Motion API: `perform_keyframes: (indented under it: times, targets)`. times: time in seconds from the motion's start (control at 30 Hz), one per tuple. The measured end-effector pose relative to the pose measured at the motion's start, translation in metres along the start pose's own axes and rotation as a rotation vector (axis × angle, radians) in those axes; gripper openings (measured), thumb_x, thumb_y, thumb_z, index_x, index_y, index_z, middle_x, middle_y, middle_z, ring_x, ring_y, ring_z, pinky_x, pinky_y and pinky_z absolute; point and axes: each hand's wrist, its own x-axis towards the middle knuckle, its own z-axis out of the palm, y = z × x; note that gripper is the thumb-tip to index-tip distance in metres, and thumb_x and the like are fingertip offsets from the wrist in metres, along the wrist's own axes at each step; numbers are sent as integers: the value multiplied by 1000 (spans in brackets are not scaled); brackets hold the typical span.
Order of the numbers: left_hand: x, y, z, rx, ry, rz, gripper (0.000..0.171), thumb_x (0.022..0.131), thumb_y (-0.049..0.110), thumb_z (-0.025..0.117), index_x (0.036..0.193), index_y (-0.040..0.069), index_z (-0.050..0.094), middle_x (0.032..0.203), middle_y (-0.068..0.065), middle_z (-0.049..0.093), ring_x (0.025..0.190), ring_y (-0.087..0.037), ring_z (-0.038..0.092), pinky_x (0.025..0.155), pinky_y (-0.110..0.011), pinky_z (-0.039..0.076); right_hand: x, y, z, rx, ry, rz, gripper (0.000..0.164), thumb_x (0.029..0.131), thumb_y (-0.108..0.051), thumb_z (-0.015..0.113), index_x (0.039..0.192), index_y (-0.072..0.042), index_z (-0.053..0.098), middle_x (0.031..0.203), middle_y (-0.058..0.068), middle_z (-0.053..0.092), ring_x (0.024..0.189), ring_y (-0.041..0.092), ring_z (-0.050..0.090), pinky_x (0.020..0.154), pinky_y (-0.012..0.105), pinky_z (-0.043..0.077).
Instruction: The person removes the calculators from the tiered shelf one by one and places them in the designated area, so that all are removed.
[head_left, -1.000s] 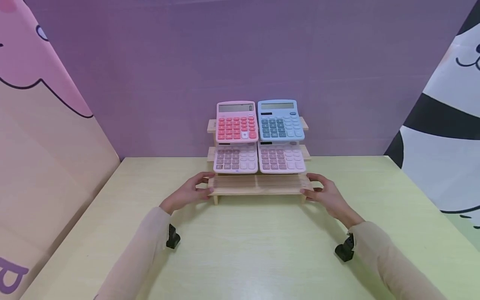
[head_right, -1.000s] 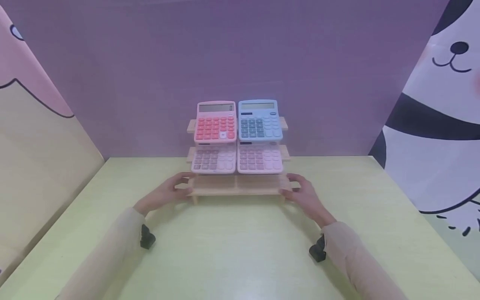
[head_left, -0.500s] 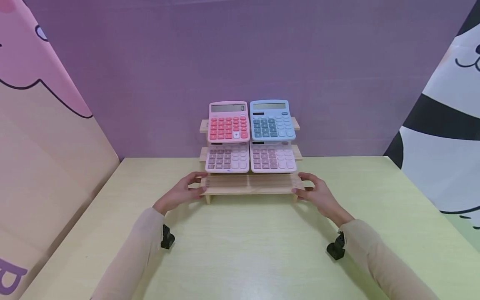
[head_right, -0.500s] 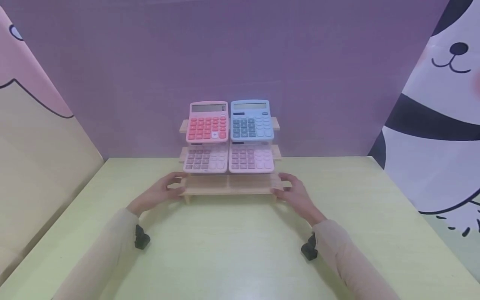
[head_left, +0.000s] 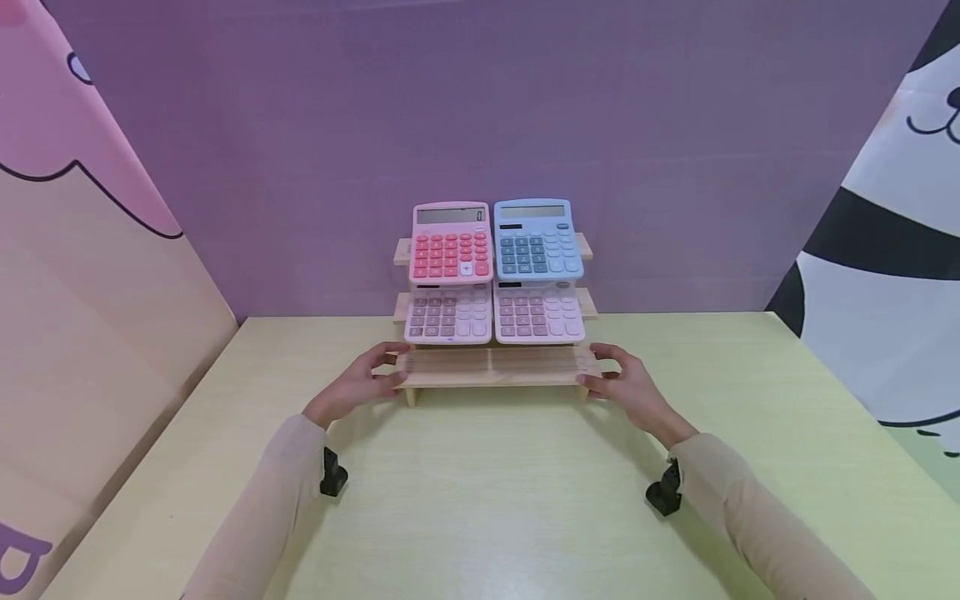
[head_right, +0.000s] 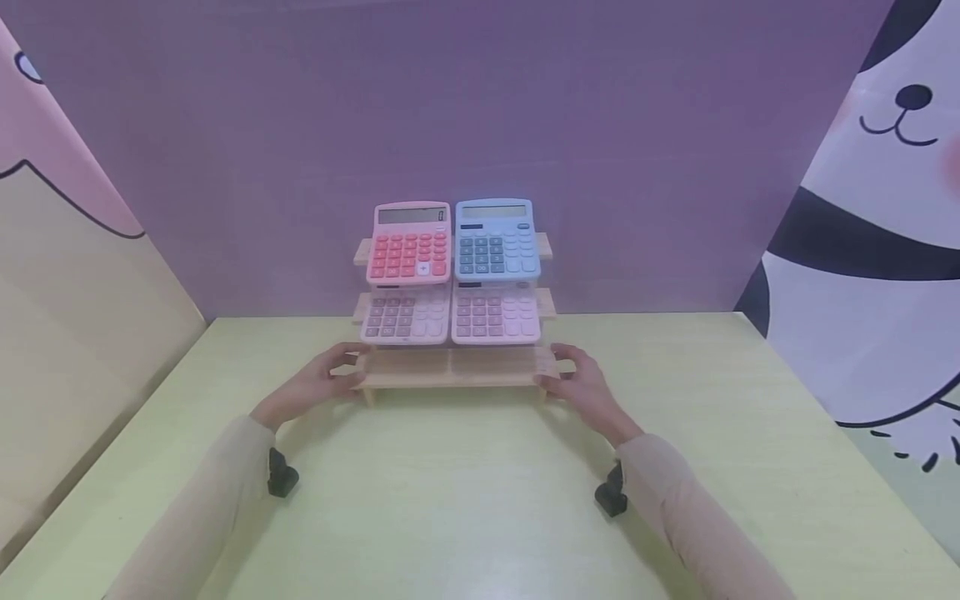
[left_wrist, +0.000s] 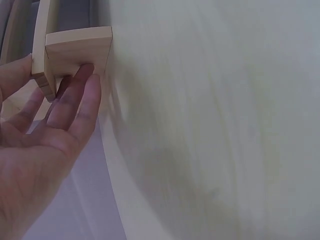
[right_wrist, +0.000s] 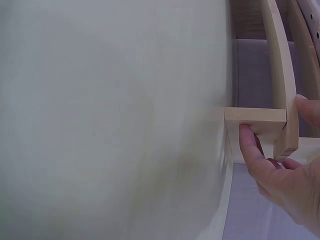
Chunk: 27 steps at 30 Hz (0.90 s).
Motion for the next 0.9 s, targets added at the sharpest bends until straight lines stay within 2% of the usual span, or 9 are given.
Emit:
perform_keyframes:
  times: [0.33,0.67,0.9]
  targets:
    - [3,2,3,-2,45,-21,53,91,14,56,137,4,32,136,-19,34,112,-34,48,90,-43,50,2,-2,0,-20,7,46,66,86,-7,62,140,1,25,137,22,27,87,12,55,83,35,54]
    - [2,3,5,-6,50,-19,51,92,13,55,137,4,33,135,-19,35,113,-33,47,90,-41,51,0,-5,-3,-4,-11,74,66,86,-7,61,140,1,25,138,22,26,92,15,55,88,39,52]
    - [2,3,5,-3,49,-29,51,92,14,54,137,5,33,135,-19,35,113,-34,48,91,-41,50,-2,-10,-9,-70,-45,58,69,87,-9,60,142,2,19,138,26,28,107,30,51,90,37,51]
